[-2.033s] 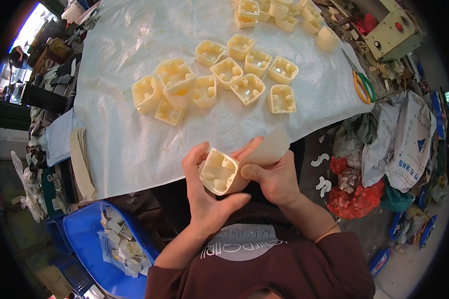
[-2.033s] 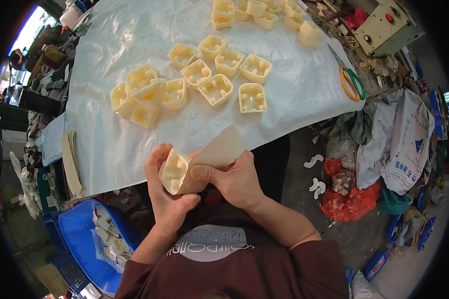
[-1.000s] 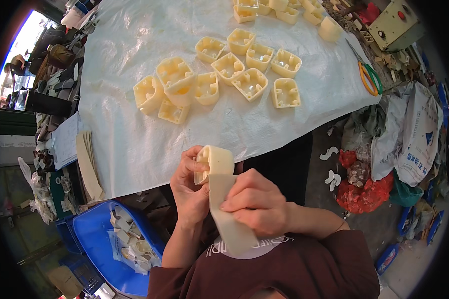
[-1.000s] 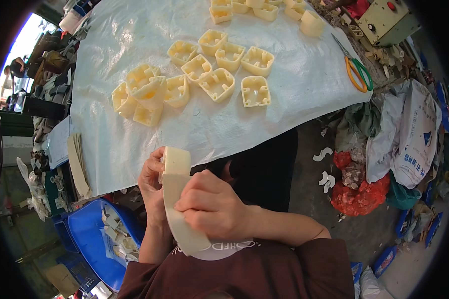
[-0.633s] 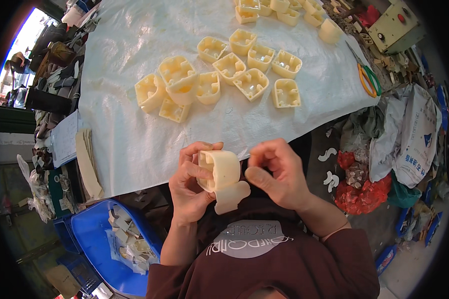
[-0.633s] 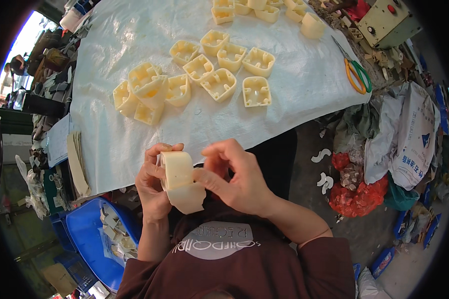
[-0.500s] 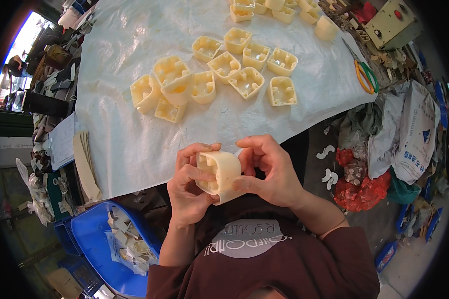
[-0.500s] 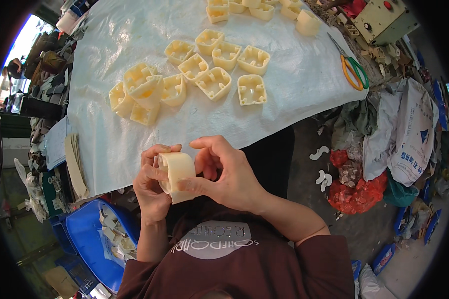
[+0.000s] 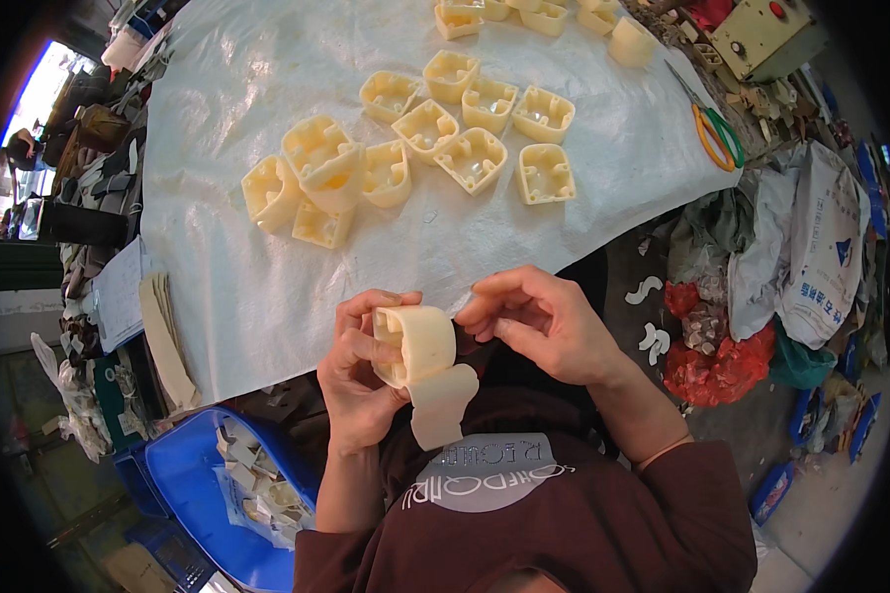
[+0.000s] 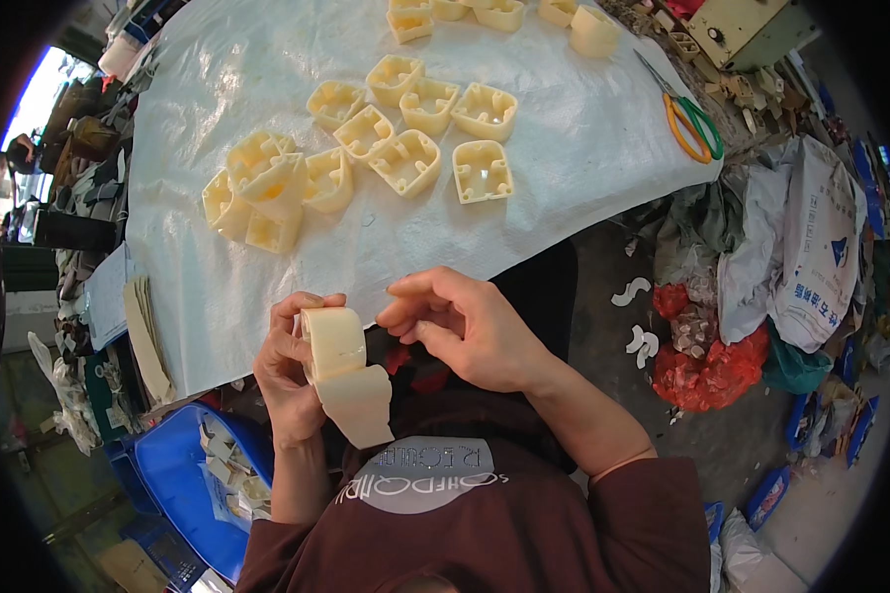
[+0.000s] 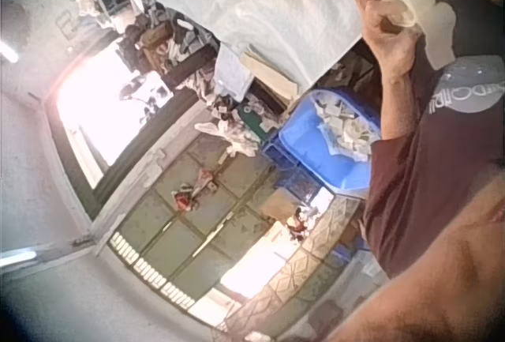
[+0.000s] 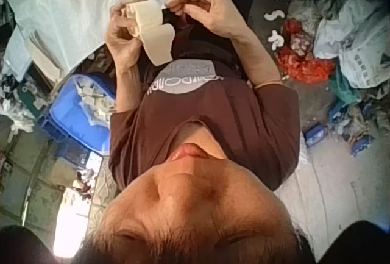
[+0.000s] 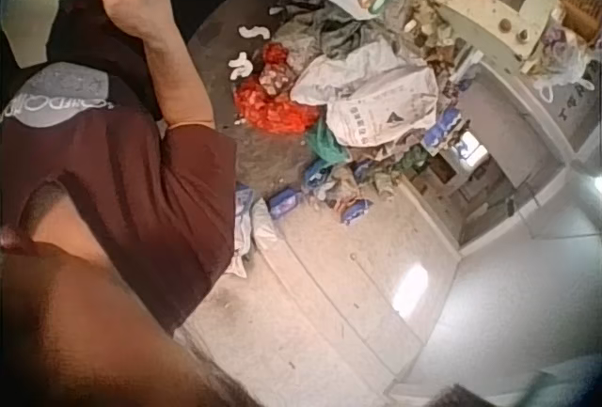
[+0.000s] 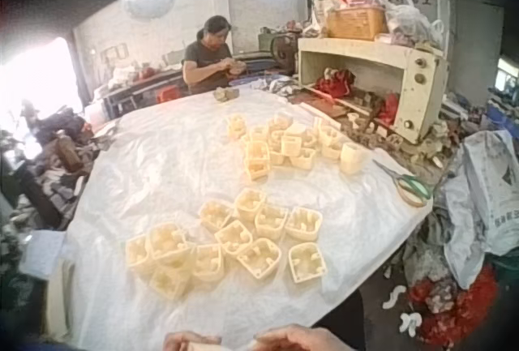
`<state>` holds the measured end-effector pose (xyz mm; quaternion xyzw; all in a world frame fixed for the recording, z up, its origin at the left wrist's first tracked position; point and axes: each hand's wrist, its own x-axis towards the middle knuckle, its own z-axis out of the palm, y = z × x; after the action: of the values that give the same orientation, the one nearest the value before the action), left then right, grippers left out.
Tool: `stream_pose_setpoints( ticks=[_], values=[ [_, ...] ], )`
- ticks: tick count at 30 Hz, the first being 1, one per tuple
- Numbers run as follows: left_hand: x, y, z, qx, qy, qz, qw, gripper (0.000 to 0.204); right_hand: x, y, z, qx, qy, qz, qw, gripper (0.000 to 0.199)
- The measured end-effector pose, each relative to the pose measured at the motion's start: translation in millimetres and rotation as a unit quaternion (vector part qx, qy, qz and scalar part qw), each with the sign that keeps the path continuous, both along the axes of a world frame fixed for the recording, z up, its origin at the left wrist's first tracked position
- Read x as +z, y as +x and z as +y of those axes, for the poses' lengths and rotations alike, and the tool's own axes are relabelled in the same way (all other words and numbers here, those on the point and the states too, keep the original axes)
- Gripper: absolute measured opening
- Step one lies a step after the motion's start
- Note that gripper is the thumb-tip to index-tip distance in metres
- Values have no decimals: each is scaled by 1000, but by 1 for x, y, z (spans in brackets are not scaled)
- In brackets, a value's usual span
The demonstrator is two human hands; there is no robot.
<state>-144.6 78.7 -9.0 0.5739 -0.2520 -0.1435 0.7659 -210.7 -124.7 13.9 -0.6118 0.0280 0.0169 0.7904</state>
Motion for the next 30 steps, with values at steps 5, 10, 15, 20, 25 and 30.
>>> stream_pose_setpoints(
  ticks=[5,10,15,20,25,30],
  values=[
    [-2,0,-3,10,-16,5,1000,32,8,-1,6,28,29,22,999,37],
    [2,-2,-6,-4,3,-14,1000,31,17,7,15,54,-92,49,993,45],
    [3,-3,-6,-24,15,-19,999,30,14,9,6,96,-36,39,994,36],
    [-1,1,-4,-37,-6,7,999,30,4,8,1,95,-5,14,995,33],
    [-2,1,-5,-25,-34,37,998,31,4,4,7,83,84,23,993,35],
    [0,2,-5,-40,-2,18,999,31,2,4,16,36,-41,-9,999,39]
  ],
)
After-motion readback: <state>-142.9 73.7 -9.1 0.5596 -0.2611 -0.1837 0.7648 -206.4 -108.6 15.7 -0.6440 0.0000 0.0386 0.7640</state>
